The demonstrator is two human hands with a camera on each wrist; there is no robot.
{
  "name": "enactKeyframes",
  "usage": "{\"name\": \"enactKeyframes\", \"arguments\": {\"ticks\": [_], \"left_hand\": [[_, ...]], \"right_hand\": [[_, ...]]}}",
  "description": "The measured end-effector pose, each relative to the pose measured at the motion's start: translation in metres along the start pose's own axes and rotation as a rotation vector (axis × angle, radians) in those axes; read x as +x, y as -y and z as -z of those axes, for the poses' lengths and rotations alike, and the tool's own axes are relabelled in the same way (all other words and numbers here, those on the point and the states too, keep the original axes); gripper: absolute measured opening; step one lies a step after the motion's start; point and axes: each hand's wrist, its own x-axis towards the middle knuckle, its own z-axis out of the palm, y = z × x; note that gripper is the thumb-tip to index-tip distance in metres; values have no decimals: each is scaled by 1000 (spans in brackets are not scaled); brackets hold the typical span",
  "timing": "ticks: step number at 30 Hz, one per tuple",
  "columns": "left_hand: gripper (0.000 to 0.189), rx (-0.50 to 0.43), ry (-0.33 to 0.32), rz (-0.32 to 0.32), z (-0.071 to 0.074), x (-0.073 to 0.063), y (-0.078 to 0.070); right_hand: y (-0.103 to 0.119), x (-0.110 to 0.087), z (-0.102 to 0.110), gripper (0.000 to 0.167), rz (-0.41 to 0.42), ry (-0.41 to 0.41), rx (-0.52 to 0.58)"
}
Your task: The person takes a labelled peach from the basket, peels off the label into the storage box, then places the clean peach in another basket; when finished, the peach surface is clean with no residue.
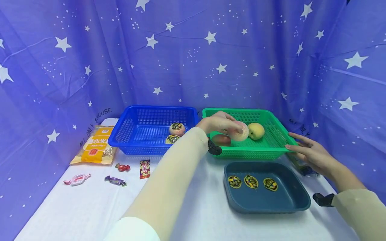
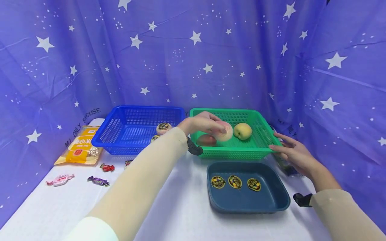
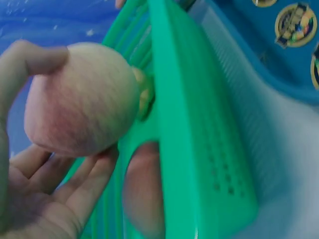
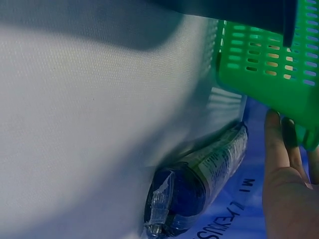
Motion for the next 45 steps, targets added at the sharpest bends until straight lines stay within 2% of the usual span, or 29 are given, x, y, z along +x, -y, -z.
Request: {"name": "enactKeyframes", "arguments": {"ticks": [5,8,13,15,21,23,26,30,35,40,45], "left_hand": [[30,79,-19,-11,-13,9,-2],[28,76,-39,2,-18,11,-4],[30,81,-63,16,-23,11,-6],[30,86,-32,30,-23,10,-8],[25,171,171,86,-15,10,-12],[27,214,200,92,-14,9,-12],[34,240,204,87,-13,6,-10],[41,252,142,60,-13,-2,-10],[37,291,38,57,-10,-15,-12],[44,309,44,20,-6,-25,-11],[58,386,77,-28,-3,-36,-9]], "right_hand": [[-2,4,-3,86,15,-22,13],[-1,6,-5,86,30,-30,46],[2,7,-7,85,27,-33,-2],[3,7,-8,85,23,-29,-41],[6,7,-9,85,26,-30,-44],[6,5,-11,85,23,-30,-42],[7,1,-13,86,13,-28,-38],[12,-8,-13,88,30,-48,-147],[23,-19,-14,89,53,-146,-327],[37,-30,-25,79,128,-253,-505],[53,-42,-48,66,227,-286,-626]]}}
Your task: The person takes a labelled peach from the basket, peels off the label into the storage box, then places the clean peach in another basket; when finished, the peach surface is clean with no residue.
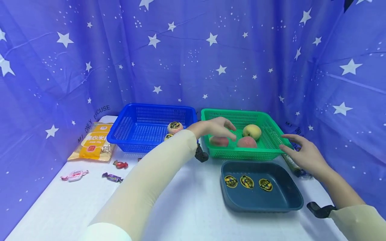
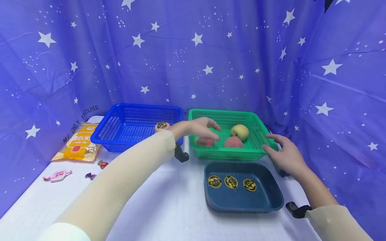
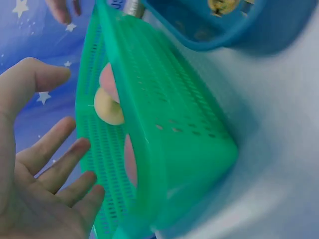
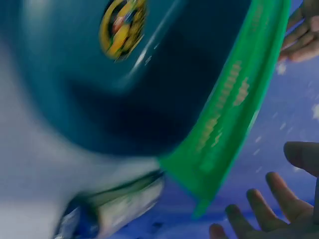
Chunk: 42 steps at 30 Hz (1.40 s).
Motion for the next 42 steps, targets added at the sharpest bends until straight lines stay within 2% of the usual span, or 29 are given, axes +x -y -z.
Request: {"name": "enactKeyframes", "arguments": {"ticks": [4,10,18,22,32,37,40,42], "left_hand": [[63,27,5,-11,3,-11,4],[67,67,-13,-18,12,-23,9],[72,86,-38,47,33,-43,25],[73,93,-77,62,43,-56,37],[80,96,-165,159,61,-81,60],[76,113,-205,243,70,-94,71],[75,70,-211,281,76,-103,80],[73,18,-212,284,79,-109,88]], "right_hand": [[25,-7,-8,64,49,1,13],[61,-12,-22,67,65,40,89],[104,-10,-49,65,141,51,216],[122,-12,-60,64,161,59,284],[156,-7,-91,60,202,104,475],[178,-4,-107,60,150,122,504],[193,-5,-117,62,81,139,506],[202,-6,-125,63,36,143,513]]}}
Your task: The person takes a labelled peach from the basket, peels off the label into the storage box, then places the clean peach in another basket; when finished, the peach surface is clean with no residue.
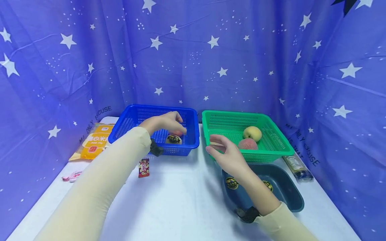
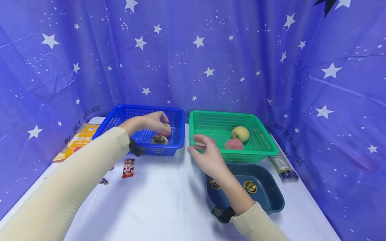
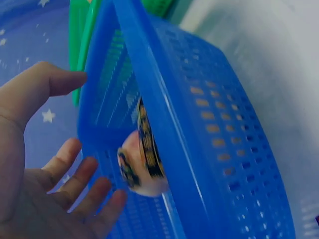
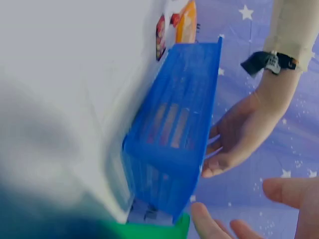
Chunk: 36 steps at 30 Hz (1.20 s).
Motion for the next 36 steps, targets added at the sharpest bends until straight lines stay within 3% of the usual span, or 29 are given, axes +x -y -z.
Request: {"name": "enactKeyframes", "arguments": {"ticks": [4,6,8,13,17,24,29,36], "left_hand": [[47,-50,37,0,7,-3,16],[44,-48,64,20,10,-4,23],[49,-58,108,61,13,-3,30],[85,-168,204,224,16,-1,41],[93,-260,279,292,14,2,45],[90,-239,326,259,10,7,47],[97,-224,349,236,6,16,50],[76,-220,357,240,-3,21,51]], "right_hand": [[3,2,-22,65,-59,-26,23],[4,2,-32,66,-74,-41,30],[5,3,-42,67,-77,-59,38],[5,9,-64,72,-66,-119,64],[2,19,-78,71,-74,-180,92],[-5,33,-92,67,-63,-259,129],[-9,37,-98,65,-55,-287,116],[-13,38,-104,65,28,-311,131]]}}
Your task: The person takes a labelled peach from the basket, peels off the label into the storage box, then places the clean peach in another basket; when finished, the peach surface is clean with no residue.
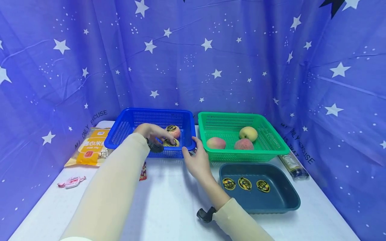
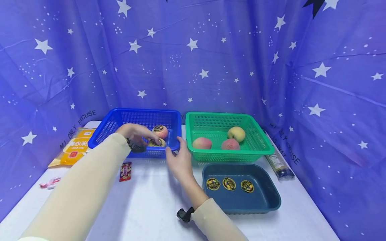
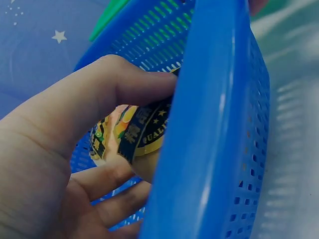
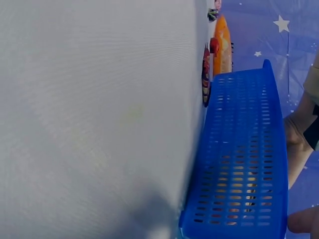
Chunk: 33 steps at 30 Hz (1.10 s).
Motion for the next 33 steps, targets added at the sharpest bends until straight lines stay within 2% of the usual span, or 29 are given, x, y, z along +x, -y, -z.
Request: {"name": "enactKeyframes", "arguments": {"ticks": [6,9,12,18,23,26,33], "left_hand": [[103,-69,-84,37,-1,1,2],[106,-144,-125,56,-1,-2,1],[99,-199,-161,41,-2,-8,-3],[69,-218,-269,-89,-11,-25,-7],[65,-238,-359,-203,-23,-44,-8],[66,-252,-366,-263,-29,-56,-9],[64,-277,-327,-377,-52,-86,-10]], "right_hand": [[-4,2,-4,61,5,-44,0],[-4,3,-5,60,1,-51,13],[-4,3,-5,61,0,-53,27],[-6,3,-8,61,-13,-57,29],[-6,2,-11,62,-28,-52,47],[-5,2,-12,62,-25,-59,67],[-9,4,-11,63,-25,-75,112]]}}
